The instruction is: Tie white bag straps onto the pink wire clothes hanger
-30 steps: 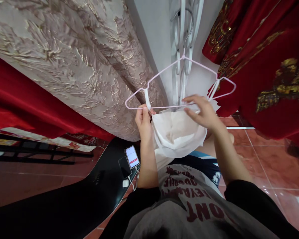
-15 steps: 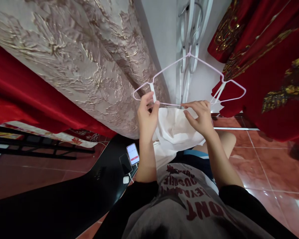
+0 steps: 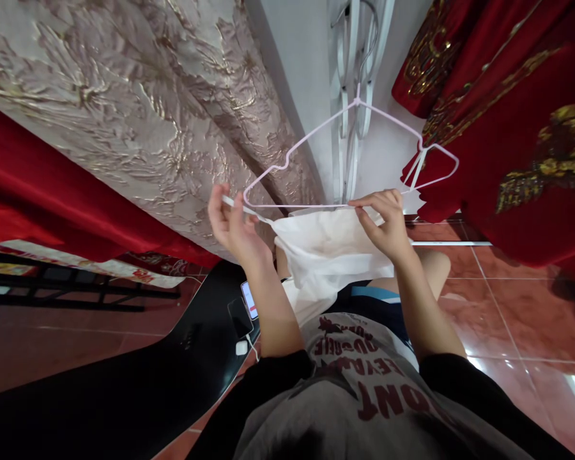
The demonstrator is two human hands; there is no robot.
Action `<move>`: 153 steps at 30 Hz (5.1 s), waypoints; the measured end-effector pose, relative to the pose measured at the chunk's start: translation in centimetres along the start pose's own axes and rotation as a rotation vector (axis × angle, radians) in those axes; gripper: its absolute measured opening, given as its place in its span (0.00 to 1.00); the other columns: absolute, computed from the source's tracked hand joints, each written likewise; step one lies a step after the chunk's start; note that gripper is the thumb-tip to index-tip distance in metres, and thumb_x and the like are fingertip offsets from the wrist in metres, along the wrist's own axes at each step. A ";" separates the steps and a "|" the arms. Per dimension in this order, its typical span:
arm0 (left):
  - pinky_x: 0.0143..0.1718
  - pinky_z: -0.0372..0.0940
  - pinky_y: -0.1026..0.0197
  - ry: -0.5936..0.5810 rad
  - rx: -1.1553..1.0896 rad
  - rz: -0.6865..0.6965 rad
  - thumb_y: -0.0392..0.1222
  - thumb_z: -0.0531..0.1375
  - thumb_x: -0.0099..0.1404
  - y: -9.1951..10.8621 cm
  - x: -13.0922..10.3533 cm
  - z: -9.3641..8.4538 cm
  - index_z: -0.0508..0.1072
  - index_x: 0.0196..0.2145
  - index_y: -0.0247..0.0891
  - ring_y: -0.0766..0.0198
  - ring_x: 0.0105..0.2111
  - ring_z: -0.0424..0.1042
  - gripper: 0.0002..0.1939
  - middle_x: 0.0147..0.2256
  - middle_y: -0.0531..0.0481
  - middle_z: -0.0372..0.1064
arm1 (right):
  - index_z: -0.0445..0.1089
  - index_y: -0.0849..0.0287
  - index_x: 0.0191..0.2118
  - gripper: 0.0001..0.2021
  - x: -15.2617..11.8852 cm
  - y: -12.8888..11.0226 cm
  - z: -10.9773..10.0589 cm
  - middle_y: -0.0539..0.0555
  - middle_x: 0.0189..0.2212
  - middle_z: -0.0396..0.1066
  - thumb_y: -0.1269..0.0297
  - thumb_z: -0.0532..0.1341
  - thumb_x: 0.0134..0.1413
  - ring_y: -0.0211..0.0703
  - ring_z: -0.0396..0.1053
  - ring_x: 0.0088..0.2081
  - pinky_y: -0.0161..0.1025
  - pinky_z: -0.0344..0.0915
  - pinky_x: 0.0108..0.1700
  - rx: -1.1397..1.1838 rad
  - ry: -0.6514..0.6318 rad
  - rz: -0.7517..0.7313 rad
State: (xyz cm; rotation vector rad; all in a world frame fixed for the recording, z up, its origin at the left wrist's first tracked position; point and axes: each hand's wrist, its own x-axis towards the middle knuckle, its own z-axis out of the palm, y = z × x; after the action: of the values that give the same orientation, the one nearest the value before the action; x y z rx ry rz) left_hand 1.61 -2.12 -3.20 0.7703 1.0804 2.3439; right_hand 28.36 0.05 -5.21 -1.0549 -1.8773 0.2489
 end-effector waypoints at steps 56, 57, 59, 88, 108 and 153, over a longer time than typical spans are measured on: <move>0.35 0.73 0.65 -0.054 0.274 0.233 0.35 0.67 0.66 -1.3 -0.6 -3.2 0.76 0.52 0.42 0.58 0.45 0.84 0.17 0.46 0.45 0.83 | 0.68 0.48 0.60 0.16 -0.4 1.5 -0.5 0.54 0.43 0.79 0.55 0.62 0.70 0.49 0.77 0.42 0.59 0.73 0.55 0.093 0.225 0.091; 0.41 0.76 0.61 -0.063 0.275 0.285 0.36 0.66 0.67 -0.9 -0.1 -3.1 0.77 0.50 0.42 0.57 0.47 0.85 0.14 0.45 0.46 0.83 | 0.68 0.48 0.61 0.17 -0.4 1.6 -0.5 0.54 0.42 0.79 0.55 0.61 0.71 0.49 0.77 0.42 0.58 0.74 0.54 0.096 0.227 0.089; 0.52 0.77 0.53 -0.160 0.284 0.375 0.39 0.66 0.69 0.2 0.9 -2.6 0.79 0.48 0.42 0.55 0.50 0.85 0.10 0.45 0.46 0.83 | 0.67 0.48 0.62 0.18 -0.4 1.6 -0.5 0.54 0.42 0.79 0.54 0.60 0.72 0.49 0.77 0.42 0.57 0.74 0.54 0.095 0.228 0.080; 0.46 0.74 0.59 -0.415 -0.032 -0.246 0.62 0.71 0.66 -4.7 -3.2 1.0 0.79 0.36 0.42 0.61 0.38 0.82 0.20 0.35 0.49 0.81 | 0.70 0.50 0.60 0.14 -1.1 1.3 0.4 0.58 0.53 0.81 0.56 0.57 0.75 0.50 0.78 0.51 0.58 0.73 0.58 0.005 0.224 -0.011; 0.45 0.74 0.60 -0.427 -0.031 -0.248 0.61 0.67 0.70 -4.9 -4.3 2.1 0.75 0.33 0.41 0.62 0.36 0.80 0.21 0.30 0.51 0.74 | 0.80 0.48 0.45 0.10 3.5 7.1 -11.7 0.56 0.41 0.82 0.54 0.73 0.61 0.51 0.81 0.43 0.55 0.78 0.51 0.071 0.395 0.030; 0.22 0.46 0.62 -0.195 0.047 0.012 0.50 0.73 0.66 2.5 0.2 0.3 0.79 0.40 0.42 0.72 0.21 0.51 0.12 0.32 0.54 0.72 | 0.81 0.43 0.48 0.12 -0.7 0.4 2.0 0.48 0.40 0.80 0.64 0.61 0.69 0.46 0.74 0.47 0.65 0.56 0.72 -0.015 0.112 -0.075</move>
State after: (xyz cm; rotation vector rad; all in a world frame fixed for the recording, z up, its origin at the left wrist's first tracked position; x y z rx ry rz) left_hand 1.31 -3.34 -0.97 1.0023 1.0513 2.2056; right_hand 27.11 0.24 -6.94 -0.9856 -1.8163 0.1298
